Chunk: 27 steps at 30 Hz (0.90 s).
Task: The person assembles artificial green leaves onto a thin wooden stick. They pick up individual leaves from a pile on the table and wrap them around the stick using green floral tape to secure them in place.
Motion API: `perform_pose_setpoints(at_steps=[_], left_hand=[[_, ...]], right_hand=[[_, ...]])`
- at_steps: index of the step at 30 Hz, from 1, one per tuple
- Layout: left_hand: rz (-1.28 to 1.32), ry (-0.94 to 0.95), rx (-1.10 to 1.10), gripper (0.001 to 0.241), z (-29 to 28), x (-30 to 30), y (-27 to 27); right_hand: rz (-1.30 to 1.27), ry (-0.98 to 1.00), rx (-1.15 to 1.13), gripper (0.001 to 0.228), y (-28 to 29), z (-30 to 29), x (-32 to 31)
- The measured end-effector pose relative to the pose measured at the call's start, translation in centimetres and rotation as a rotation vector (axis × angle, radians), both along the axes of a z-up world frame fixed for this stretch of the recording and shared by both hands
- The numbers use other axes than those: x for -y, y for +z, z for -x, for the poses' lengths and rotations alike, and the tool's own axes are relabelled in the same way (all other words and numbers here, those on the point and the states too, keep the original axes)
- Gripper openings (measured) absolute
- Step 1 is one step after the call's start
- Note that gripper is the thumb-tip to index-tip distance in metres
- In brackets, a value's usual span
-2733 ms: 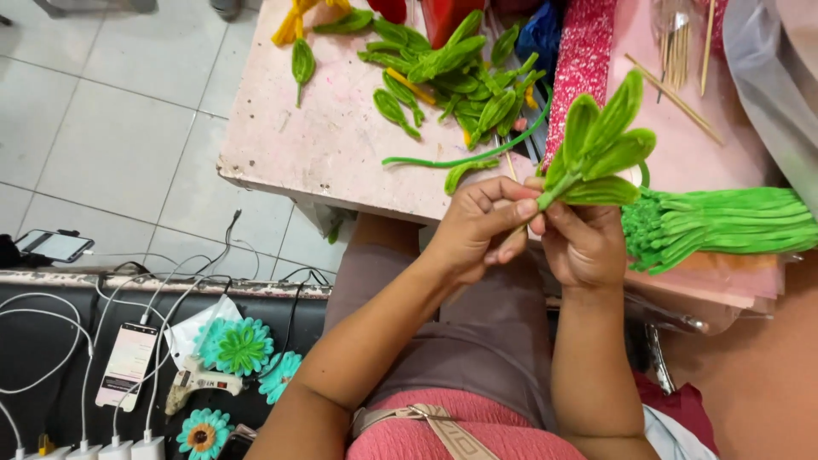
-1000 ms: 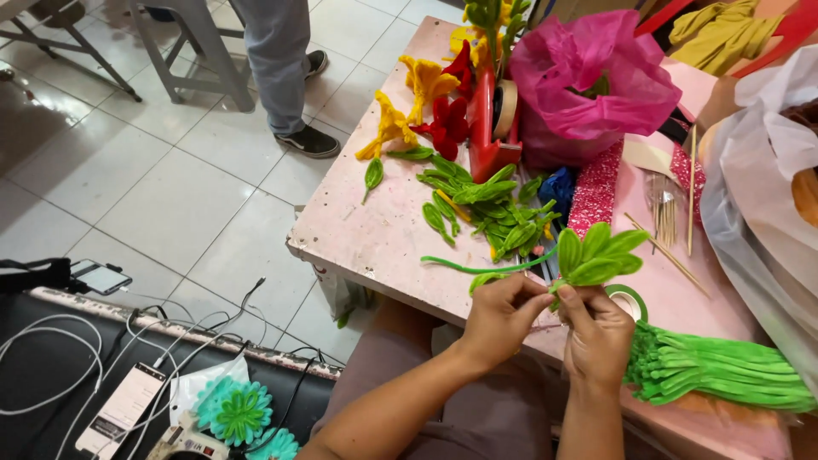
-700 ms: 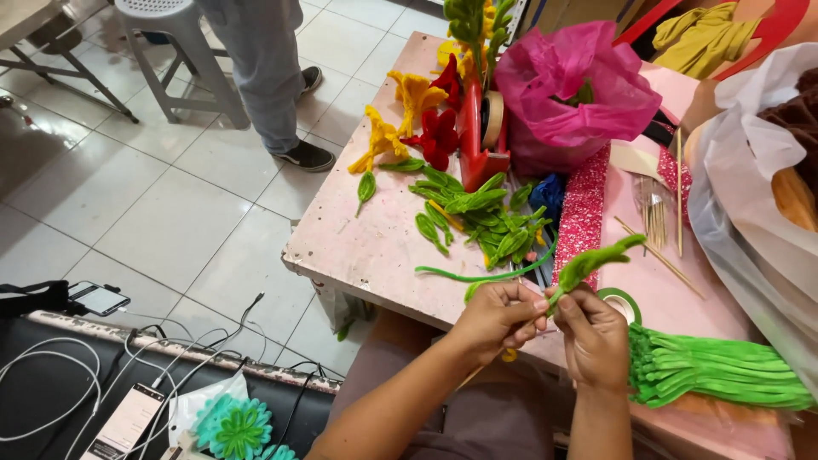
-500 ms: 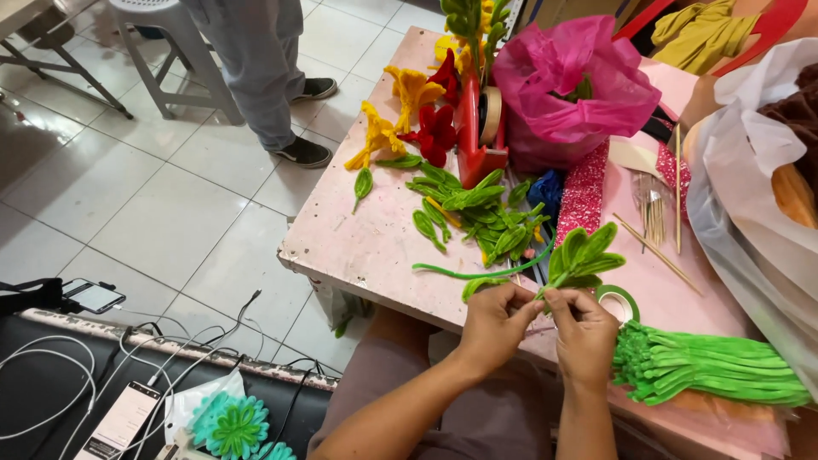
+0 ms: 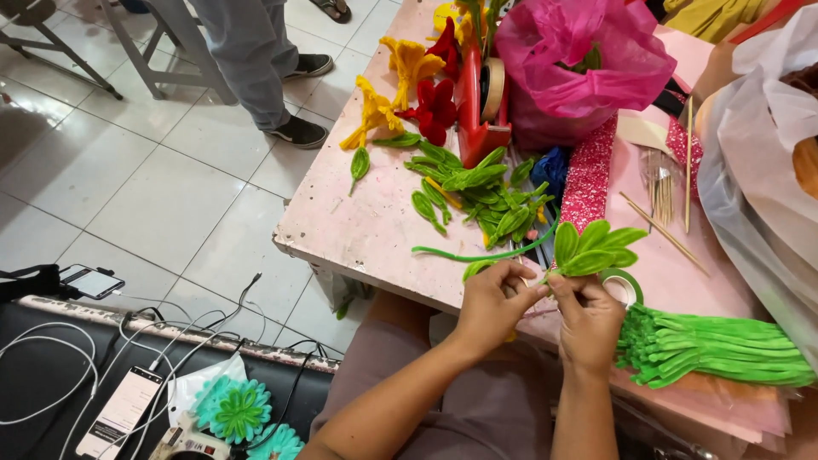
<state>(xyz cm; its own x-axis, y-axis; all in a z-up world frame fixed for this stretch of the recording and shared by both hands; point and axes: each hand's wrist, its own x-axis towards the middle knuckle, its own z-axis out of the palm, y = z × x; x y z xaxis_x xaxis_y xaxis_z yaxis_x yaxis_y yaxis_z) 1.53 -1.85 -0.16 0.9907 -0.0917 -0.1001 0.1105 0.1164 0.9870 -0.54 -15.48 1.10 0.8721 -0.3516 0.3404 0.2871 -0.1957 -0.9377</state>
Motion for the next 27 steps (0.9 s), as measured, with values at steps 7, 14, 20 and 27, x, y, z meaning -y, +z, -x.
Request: perform_pose_setpoints(at_steps=[7, 14, 20, 27], left_hand=[[0.303, -0.037, -0.118, 0.01, 0.4, -0.3, 0.6], [0.328, -0.105, -0.133, 0.021, -0.2, 0.0, -0.9], [-0.052, 0.193, 0.268, 0.009, 0.8, -0.5, 0.3], [0.67, -0.202, -0.29, 0.015, -0.4, -0.8, -0.1]], right_hand=[[0.006, 0.083, -0.075, 0.005, 1.7, 0.4, -0.6], [-0.087, 0.072, -0.08, 0.009, -2.1, -0.9, 1.0], [0.088, 0.034, -0.086, 0.011, -0.2, -0.4, 0.1], [0.072, 0.18, -0.055, 0.01, 2.3, -0.3, -0.8]])
